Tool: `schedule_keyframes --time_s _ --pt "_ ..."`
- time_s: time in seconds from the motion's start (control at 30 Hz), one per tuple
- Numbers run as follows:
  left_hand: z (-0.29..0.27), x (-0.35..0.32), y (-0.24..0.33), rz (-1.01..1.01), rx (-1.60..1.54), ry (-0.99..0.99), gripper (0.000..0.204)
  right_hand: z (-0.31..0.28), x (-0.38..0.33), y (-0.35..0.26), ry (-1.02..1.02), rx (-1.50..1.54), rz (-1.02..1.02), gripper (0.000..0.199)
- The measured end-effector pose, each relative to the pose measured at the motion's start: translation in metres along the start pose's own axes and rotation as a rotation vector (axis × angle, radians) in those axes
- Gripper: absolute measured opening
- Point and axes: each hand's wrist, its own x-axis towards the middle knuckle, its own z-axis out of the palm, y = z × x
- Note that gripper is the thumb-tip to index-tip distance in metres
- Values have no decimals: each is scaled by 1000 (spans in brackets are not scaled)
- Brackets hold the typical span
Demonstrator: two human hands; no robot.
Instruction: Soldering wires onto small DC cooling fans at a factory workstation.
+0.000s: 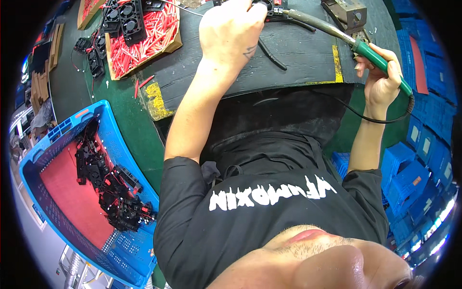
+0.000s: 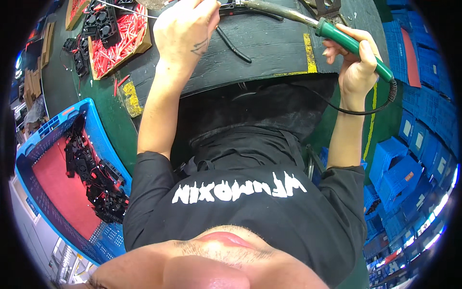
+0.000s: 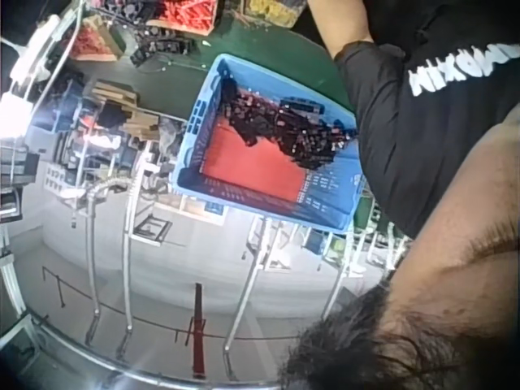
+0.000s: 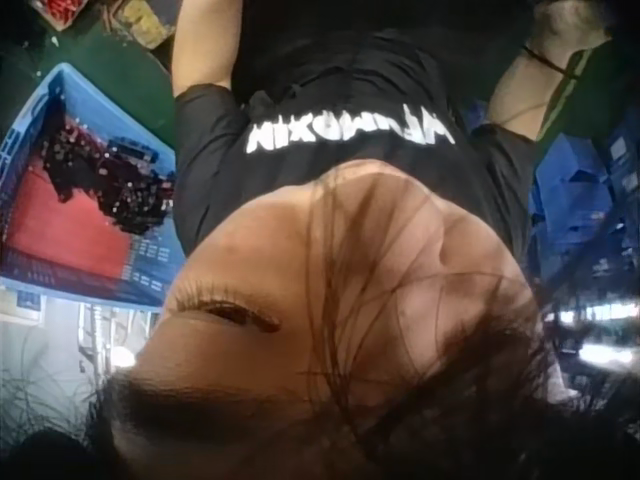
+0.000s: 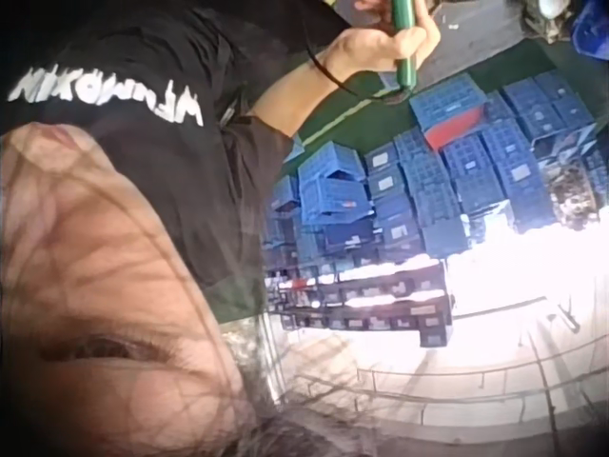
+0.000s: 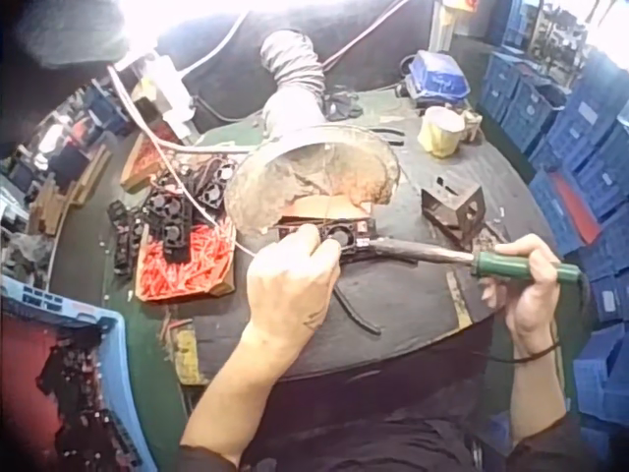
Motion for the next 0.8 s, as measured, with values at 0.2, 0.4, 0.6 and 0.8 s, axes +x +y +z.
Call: schedule_keyframes --time_s 0.2,0.4,0.6,0.8 --pt "1 2 0 4 30 -8 3 4 3 1 -23 -28 -1 51" --pt "4 0 1 -11 13 -13 4 3 3 6 -21 -19 11 51" --pt "3 2 4 11 29 11 4 5 3 1 -19 -30 -3 51" --pt "5 3 6 8 90 -37 5 9 4 -1 -15 -57 -6 50"
